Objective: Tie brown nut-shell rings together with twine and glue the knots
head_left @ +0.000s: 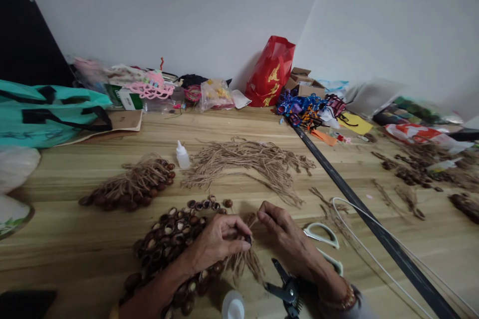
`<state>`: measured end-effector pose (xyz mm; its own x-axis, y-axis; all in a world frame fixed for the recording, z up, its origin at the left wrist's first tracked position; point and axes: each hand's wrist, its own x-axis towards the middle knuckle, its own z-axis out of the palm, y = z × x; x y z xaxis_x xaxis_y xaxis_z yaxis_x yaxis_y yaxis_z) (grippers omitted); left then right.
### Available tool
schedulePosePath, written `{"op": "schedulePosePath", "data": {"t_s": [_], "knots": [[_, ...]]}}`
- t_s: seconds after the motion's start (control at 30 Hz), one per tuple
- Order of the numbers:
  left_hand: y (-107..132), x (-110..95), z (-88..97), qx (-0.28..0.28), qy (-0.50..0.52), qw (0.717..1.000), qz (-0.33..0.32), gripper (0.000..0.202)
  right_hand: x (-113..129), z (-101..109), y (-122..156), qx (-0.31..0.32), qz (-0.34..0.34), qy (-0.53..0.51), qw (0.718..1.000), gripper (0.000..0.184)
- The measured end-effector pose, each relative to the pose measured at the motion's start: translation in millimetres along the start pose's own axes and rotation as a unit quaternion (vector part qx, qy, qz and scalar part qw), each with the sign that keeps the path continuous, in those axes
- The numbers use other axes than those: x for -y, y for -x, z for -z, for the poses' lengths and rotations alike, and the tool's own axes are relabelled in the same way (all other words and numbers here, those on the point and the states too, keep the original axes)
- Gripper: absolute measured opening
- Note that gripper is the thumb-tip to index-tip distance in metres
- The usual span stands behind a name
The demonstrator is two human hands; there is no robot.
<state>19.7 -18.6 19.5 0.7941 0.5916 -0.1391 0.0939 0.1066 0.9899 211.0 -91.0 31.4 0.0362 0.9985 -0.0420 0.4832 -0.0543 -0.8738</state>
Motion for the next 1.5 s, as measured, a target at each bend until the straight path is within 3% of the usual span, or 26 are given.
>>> {"op": "schedulePosePath", "data": {"t_s": [0.47,0.73,0.93,1.07,1.2,1.27,1.37,1.5], "knots": [[-1,1,0.3,0.002,0.013,1.0,0.008,0.021,-17,8,-4,0.034,0.019,-0.016,0.999,0.035],[0,4,2.5,0.0,0.034,0.999,0.005,0.022,-13,13,-9,-0.06,0.003,-0.099,0.993,0.036],[-2,8,3.7,-0.015,0.063,0.998,0.004,0.026,-20,28,-9,-0.234,-0.026,-0.094,0.967,0.046],[-4,6,3.2,-0.022,0.087,0.996,0.001,0.027,-25,18,-10,-0.177,-0.048,-0.072,0.98,0.035],[-4,7,3.4,-0.024,0.086,0.996,0.002,0.027,-21,-1,-10,-0.105,-0.014,-0.058,0.993,0.025],[-3,8,3.7,-0.021,0.086,0.996,0.001,0.027,-18,-6,-9,-0.15,0.032,-0.005,0.988,0.019],[-3,7,3.7,-0.023,0.075,0.997,0.003,0.025,-17,-9,-7,-0.216,0.135,0.117,0.96,0.015],[-3,6,3.1,-0.021,0.059,0.998,0.005,0.024,-19,-10,-7,-0.182,0.185,0.234,0.937,0.026]]}}
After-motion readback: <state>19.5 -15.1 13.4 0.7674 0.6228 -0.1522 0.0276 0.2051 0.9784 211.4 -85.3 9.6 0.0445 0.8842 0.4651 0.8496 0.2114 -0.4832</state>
